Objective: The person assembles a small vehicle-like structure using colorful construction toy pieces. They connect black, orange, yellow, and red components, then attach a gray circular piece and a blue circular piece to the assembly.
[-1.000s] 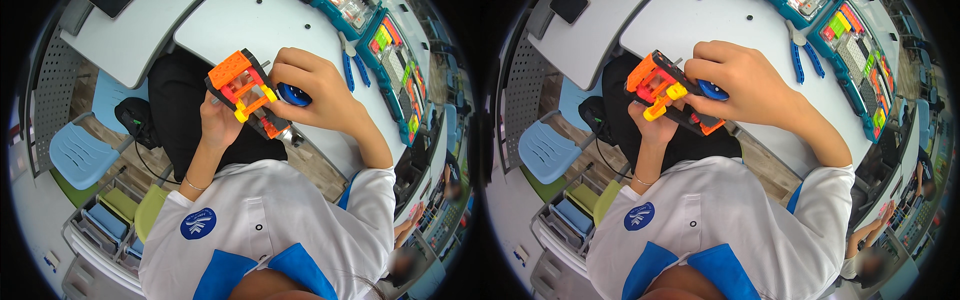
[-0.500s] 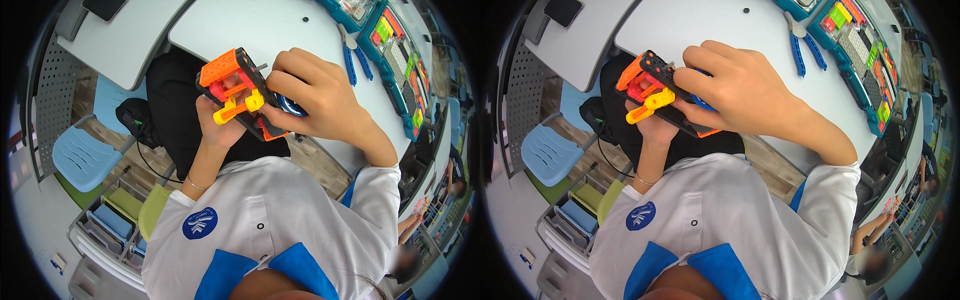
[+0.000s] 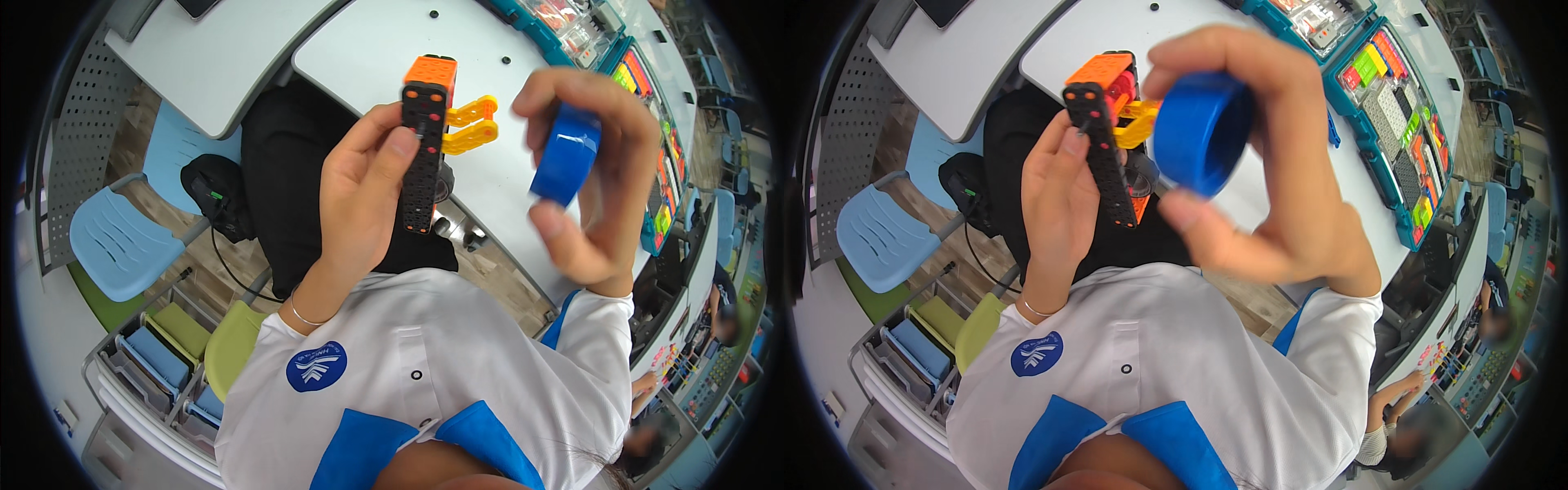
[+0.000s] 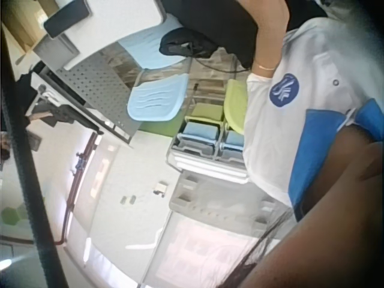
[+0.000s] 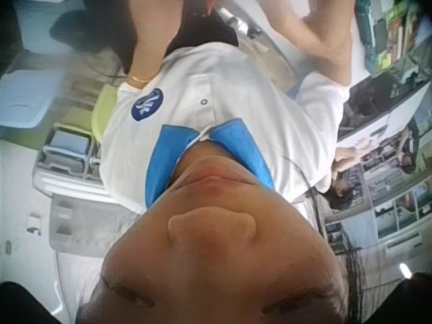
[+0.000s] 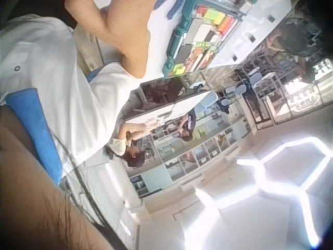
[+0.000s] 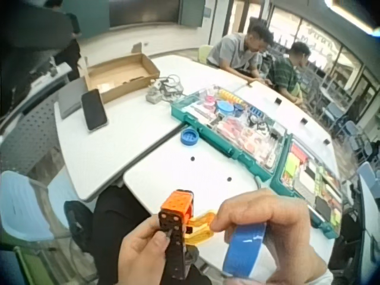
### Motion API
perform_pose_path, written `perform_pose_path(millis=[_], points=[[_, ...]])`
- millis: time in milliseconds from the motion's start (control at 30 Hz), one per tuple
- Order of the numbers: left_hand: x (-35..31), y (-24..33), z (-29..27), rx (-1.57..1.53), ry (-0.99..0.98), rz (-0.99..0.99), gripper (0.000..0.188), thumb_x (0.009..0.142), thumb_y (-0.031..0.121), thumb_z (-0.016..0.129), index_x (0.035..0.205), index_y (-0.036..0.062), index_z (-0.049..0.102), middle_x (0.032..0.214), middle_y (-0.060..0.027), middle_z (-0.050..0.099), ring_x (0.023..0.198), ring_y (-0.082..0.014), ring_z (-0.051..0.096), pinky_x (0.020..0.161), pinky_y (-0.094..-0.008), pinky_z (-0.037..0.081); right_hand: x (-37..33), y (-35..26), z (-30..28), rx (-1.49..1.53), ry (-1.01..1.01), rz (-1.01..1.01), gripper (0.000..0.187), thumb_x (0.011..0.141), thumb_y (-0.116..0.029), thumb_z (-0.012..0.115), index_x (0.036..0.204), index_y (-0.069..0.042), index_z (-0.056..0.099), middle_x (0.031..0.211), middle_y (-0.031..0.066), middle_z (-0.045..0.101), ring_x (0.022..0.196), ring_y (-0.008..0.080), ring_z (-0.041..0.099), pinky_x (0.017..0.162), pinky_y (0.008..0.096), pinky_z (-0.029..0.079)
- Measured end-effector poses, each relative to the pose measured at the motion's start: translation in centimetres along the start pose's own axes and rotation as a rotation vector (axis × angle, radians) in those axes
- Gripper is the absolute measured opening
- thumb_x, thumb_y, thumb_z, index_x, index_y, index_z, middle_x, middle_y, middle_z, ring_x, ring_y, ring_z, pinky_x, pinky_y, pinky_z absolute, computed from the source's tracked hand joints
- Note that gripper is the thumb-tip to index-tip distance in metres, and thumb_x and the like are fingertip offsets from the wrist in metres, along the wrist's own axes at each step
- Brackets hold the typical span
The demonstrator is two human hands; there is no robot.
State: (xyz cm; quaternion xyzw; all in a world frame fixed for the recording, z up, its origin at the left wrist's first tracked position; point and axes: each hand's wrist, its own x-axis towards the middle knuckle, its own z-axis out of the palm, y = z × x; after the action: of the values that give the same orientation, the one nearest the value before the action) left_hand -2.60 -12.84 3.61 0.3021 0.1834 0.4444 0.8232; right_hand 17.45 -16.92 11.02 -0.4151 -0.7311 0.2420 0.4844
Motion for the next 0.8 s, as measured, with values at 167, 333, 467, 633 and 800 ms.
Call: perform_pose_path(millis=[167,333,467,633,800], points=[[-0.4,-0.1,1.5,0.253,-0.002,0.054,0.037,0.106,0.015,0.050,0.134,-0.0080,0.055,0.119,-0.0081,0.058,0.114,-0.0152,0.058,0.098,-0.0299,0.048,0.8,-1.3,0.9,-0.340,-0.142,-0.161,0.078,0.066,-0.019,0.093,0.130,-0.001,0.051,0.126,0.0279,0.063,0.103,0.0291,0.063,0.078,0.0350,0.052],[-0.5,-0.6,1.6,0.120,-0.061,0.056,0.044,0.108,0.023,0.044,0.135,-0.0099,0.052,0.123,-0.0098,0.054,0.117,-0.0163,0.055,0.100,-0.0311,0.045,0.6,0.1,1.9,-0.520,-0.053,-0.196,0.064,0.070,-0.019,0.090,0.124,0.001,0.062,0.129,0.0217,0.059,0.106,0.0289,0.062,0.076,0.0317,0.054],[-0.5,-0.9,0.3,0.176,-0.105,0.047,0.047,0.106,0.026,0.050,0.136,-0.0094,0.052,0.123,-0.0101,0.054,0.119,-0.0167,0.055,0.102,-0.0320,0.045,0.5,0.2,1.9,-0.540,-0.045,-0.147,0.060,0.068,-0.019,0.090,0.120,0.002,0.066,0.126,0.0189,0.059,0.105,0.0269,0.062,0.075,0.0304,0.055],[-0.4,-0.9,0.8,0.161,-0.047,0.031,0.049,0.101,0.025,0.059,0.136,-0.0084,0.052,0.122,-0.0095,0.056,0.118,-0.0165,0.056,0.103,-0.0312,0.044,0.6,0.9,1.9,-0.533,-0.027,-0.169,0.061,0.066,-0.018,0.090,0.119,0.002,0.066,0.119,0.0169,0.063,0.103,0.0288,0.063,0.082,0.0355,0.053],[-0.3,-0.9,0.6,0.149,-0.051,0.028,0.050,0.099,0.025,0.063,0.135,-0.0076,0.053,0.122,-0.0087,0.057,0.116,-0.0165,0.058,0.102,-0.0308,0.044,0.7,0.7,2.0,-0.518,-0.020,-0.163,0.060,0.066,-0.018,0.090,0.117,0.002,0.067,0.115,0.0163,0.065,0.102,0.0302,0.063,0.086,0.0382,0.052]])
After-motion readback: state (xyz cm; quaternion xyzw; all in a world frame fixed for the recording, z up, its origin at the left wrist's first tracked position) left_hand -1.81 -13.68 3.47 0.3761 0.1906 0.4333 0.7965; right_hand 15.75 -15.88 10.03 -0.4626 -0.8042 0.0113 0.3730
